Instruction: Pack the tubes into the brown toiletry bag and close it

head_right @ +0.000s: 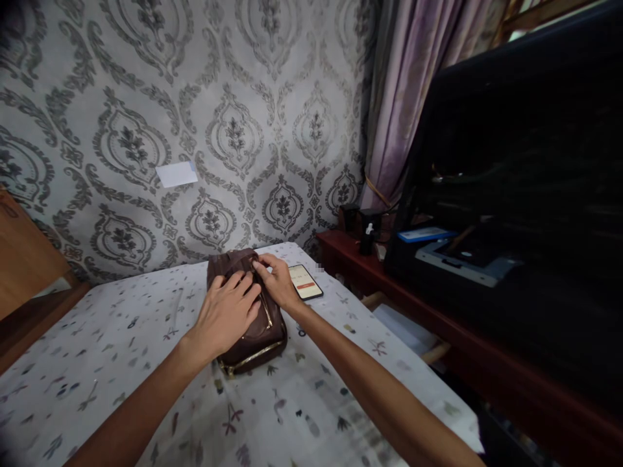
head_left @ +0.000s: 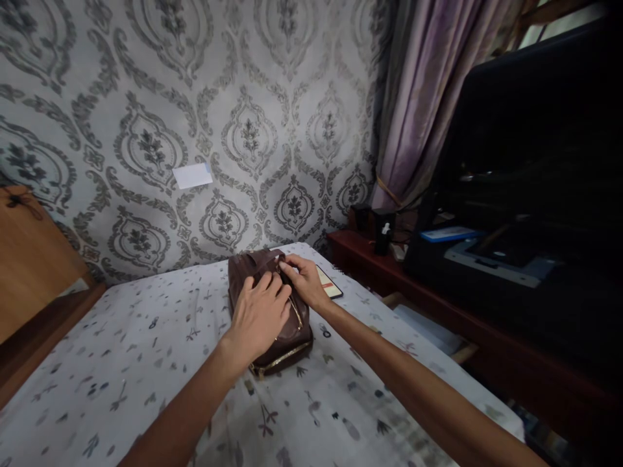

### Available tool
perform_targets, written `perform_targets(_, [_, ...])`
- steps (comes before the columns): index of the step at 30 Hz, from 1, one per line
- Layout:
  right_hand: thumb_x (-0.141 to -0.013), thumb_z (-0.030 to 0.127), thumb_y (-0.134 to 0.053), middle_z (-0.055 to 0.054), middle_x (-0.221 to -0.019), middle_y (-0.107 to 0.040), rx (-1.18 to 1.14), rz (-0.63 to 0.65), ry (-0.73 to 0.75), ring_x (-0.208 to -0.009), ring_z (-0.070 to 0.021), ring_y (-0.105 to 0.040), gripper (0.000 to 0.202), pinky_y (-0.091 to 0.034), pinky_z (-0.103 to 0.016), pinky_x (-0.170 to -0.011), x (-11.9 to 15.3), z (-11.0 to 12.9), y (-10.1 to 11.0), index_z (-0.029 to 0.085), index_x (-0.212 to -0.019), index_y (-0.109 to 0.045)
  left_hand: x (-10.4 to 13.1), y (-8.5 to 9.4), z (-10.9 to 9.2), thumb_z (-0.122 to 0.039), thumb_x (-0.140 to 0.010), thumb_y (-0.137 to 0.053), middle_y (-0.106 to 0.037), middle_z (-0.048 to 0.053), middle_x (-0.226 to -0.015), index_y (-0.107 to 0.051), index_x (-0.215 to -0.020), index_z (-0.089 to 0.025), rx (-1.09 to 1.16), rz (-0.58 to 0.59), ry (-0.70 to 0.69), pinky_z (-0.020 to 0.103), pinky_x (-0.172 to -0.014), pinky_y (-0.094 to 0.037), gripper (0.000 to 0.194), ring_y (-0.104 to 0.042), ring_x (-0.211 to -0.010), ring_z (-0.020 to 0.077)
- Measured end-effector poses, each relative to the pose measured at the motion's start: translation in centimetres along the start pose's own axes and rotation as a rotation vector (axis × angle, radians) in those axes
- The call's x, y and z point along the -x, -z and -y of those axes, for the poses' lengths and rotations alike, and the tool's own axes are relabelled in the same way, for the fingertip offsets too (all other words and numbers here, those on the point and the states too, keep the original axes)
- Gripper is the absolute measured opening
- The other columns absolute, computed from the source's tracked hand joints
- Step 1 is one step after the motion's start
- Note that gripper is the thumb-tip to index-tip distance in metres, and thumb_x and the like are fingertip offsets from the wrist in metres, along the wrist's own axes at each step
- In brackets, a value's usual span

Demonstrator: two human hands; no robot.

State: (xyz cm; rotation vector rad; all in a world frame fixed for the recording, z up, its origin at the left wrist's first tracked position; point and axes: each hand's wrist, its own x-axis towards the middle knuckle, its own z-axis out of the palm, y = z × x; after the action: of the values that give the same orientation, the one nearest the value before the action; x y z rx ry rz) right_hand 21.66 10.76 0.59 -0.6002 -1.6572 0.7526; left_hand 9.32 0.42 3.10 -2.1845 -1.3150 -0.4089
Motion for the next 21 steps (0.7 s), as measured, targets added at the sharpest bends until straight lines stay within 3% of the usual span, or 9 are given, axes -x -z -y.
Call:
perform_targets(9, [-0.087,0.039,-0.055,-0.004,-0.082,-0.064,0.046,-0.009,0.038,-0.082,-0.0195,-0.058,0.023,-0.044,-0.032,-0.082,0.7,0.0,0.3,0.019,-0.080,-0.063,0.7,-0.7,0.3,-0.028,-0.095,-0.049,-0.061,0.011,-0.131,-0.060,-0.108,-0.018,0.035,-0.028,0.038,0.048,-0.092,-0.041,0.020,-0.050,-0.121,0.0292])
perform_targets(16, [-0.087,0.041,-0.056,-0.004,-0.080,-0.063,0.080,0.002,0.043,-0.081,-0.0195,-0.058,0.023,-0.044,-0.032,-0.081,1.6,0.4,0.6,0.020,-0.078,-0.062,0.7,-0.9,0.4,-0.031,-0.094,-0.052,-0.061,0.012,-0.131,-0.061,-0.107,-0.019,0.051,-0.046,0.041,0.047,-0.087,-0.042,0.020,-0.055,-0.113,0.0298])
perform_targets(21, [-0.087,0.040,-0.056,-0.003,-0.081,-0.065,0.061,0.002,0.010,-0.082,-0.0198,-0.059,0.022,-0.044,-0.032,-0.080,1.9,0.5,0.7,0.021,-0.081,-0.064,1.5,-1.1,0.8,-0.023,-0.094,-0.048,-0.065,0.010,-0.120,-0.060,-0.107,-0.020,0.296,-0.224,0.064,0.044,-0.091,-0.044,0.018,-0.058,-0.109,0.0258])
